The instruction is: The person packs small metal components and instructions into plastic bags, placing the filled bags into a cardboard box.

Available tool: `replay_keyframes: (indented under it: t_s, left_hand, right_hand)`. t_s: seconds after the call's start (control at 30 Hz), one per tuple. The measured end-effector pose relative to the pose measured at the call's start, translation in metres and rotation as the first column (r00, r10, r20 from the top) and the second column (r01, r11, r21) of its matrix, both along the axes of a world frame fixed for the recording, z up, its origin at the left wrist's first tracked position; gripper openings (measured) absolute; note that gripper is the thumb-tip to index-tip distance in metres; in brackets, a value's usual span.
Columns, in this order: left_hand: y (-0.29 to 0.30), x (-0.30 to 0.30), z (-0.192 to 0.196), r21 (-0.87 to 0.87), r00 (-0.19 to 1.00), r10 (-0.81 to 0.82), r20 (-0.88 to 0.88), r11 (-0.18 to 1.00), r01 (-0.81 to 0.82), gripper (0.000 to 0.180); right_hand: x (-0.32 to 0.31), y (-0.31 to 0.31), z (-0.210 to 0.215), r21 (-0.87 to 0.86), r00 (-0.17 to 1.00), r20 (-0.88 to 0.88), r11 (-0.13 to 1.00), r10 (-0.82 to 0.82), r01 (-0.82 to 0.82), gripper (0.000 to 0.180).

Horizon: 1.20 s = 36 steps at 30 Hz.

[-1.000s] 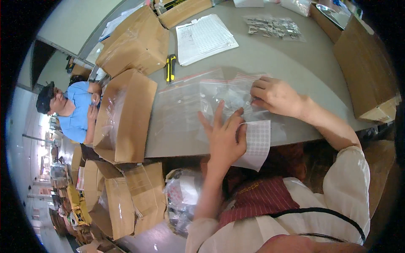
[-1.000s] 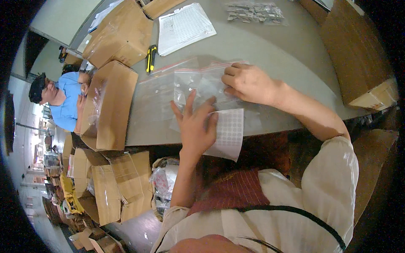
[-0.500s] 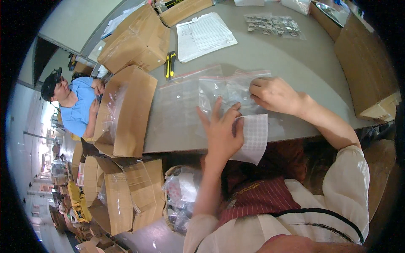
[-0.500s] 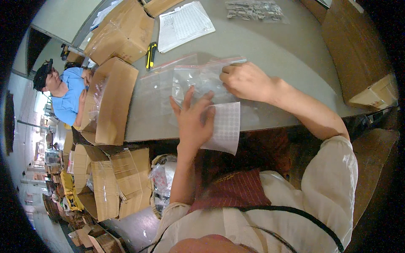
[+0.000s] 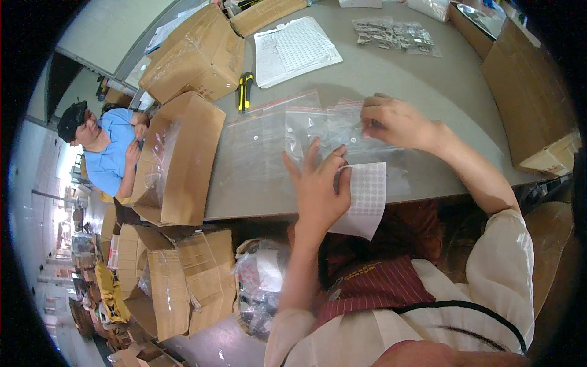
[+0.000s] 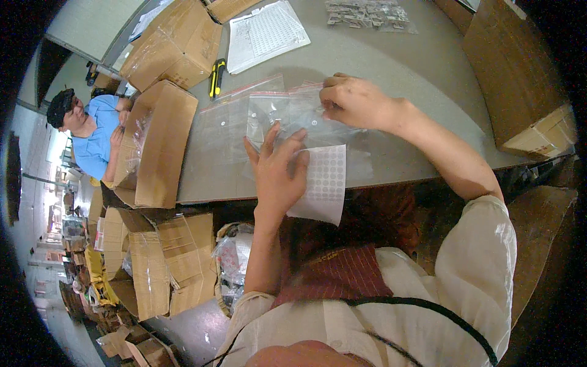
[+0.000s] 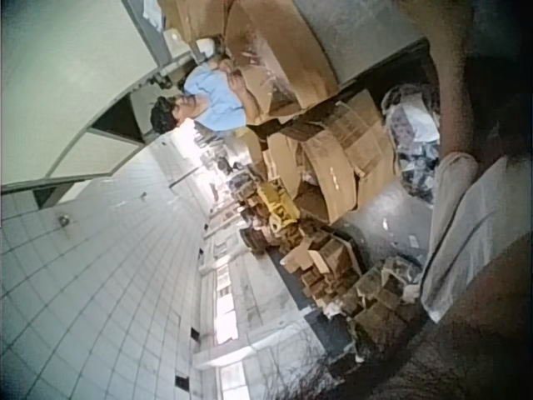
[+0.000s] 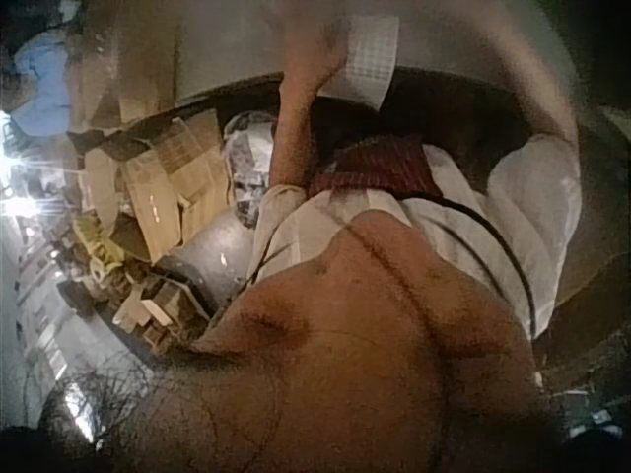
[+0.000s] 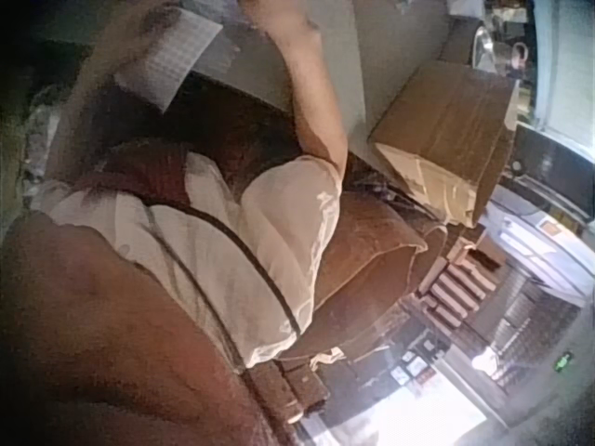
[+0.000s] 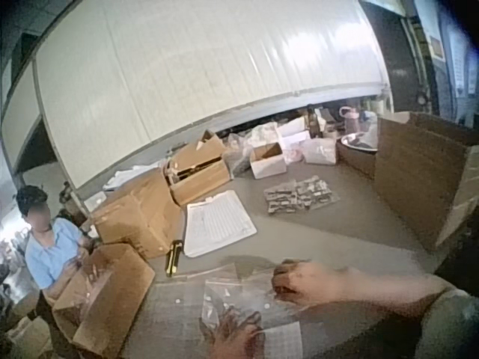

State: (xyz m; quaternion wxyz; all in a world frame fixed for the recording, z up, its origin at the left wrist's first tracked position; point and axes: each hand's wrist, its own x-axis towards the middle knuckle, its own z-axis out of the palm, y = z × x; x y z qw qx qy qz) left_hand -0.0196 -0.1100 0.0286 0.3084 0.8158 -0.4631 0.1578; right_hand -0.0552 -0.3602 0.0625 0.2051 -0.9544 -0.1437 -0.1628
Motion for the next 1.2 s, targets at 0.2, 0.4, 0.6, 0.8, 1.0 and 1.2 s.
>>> replay_keyframes:
  t_s: [0.2, 0.4, 0.6, 0.8, 1.0, 1.2]
  left_hand:
    - [0.0, 0.001, -0.001, 0.008, 1.0, -0.01, 0.007, 1.0, 0.01, 0.02]
    - [0.002, 0.002, -0.001, 0.0, 0.998, -0.018, -0.06, 1.0, 0.018, 0.019]
    - [-0.001, -0.003, 0.0, -0.011, 1.0, 0.008, 0.014, 1.0, -0.008, 0.017]
    - [0.005, -0.007, -0.006, -0.157, 0.99, 0.096, 0.105, 0.984, -0.079, 0.013]
    - [0.004, -0.004, -0.011, -0.236, 0.997, 0.013, 0.076, 0.972, 0.005, 0.014]
    - [0.021, -0.009, -0.003, -0.287, 0.993, 0.011, 0.115, 0.958, 0.023, 0.014]
  right_hand:
    - [0.01, -0.006, -0.004, 0.043, 0.988, -0.149, 0.998, -0.046, 0.052, 0.025]
    - [0.028, -0.034, -0.008, 0.24, 0.966, -0.187, 0.945, -0.181, 0.223, 0.032]
    - [0.029, -0.051, -0.013, 0.075, 0.965, -0.199, 0.979, -0.172, 0.19, 0.036]
    - [0.013, -0.069, 0.027, 0.368, 0.749, -0.662, 0.873, 0.005, 0.32, 0.04]
    - [-0.009, -0.017, 0.034, -0.085, 0.843, -0.471, 0.964, -0.261, 0.251, 0.035]
    - [-0.003, -0.045, 0.015, 0.112, 0.954, -0.27, 0.98, -0.131, 0.166, 0.024]
